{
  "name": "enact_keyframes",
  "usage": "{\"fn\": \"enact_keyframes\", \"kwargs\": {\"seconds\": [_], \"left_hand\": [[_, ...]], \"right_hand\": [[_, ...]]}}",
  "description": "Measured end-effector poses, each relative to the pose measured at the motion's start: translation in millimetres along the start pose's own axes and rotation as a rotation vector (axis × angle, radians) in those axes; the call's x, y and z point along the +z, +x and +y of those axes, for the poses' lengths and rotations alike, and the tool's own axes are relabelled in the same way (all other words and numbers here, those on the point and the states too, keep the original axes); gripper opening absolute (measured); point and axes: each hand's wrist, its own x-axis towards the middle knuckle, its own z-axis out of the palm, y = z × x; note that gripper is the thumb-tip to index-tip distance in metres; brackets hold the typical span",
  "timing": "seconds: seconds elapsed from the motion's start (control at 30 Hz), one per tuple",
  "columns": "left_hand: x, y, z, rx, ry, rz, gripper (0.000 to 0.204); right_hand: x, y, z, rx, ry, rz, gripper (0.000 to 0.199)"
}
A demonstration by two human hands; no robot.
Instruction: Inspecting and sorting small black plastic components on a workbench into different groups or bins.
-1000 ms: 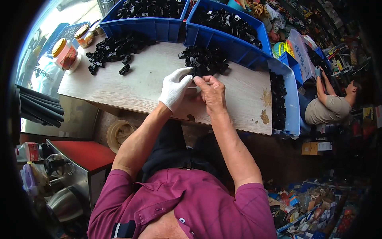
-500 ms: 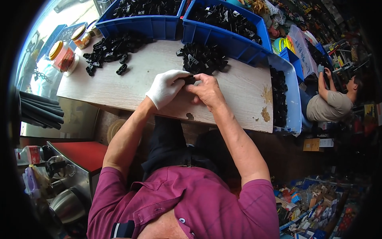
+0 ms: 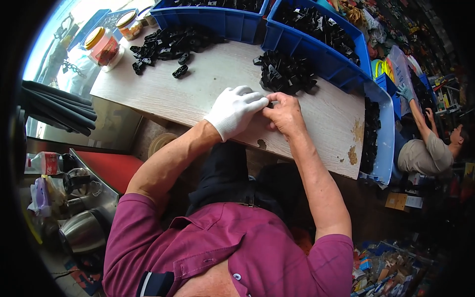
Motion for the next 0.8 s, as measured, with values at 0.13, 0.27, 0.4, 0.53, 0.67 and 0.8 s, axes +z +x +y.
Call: {"fn": "enact_keyframes", "kwargs": {"seconds": [0.13,0.27,0.4,0.53,0.67,0.8], "left_hand": [[-1.8,-1.5,3.9,-0.030,-0.009,-0.020,0.026],[-0.8,-4.0,3.4,-0.051,-0.005,0.016,0.022],[-7.0,-3.3,2.1,-0.082,-0.109,0.120,0.029],[-48.1,-17.8,-37.4,-0.258,0.219,0.441,0.035],[-60.5,-58.6,-108.4,-0.515,0.556,0.266,0.034],[-57.9,-59.3,-111.4,-0.435,0.541,0.165,0.024]], "right_hand": [[1.8,-1.5,-3.2,0.017,-0.009,0.003,0.029],[3.9,-0.2,-2.9,0.003,-0.052,0.008,0.028],[3.7,-2.0,-4.4,0.010,-0.046,0.032,0.032],[-9.0,-19.3,-3.3,0.091,0.039,0.052,0.037],[-59.0,-32.8,12.5,0.067,0.212,0.164,0.033],[-133.4,-34.1,26.3,-0.016,0.351,0.569,0.031]]}}
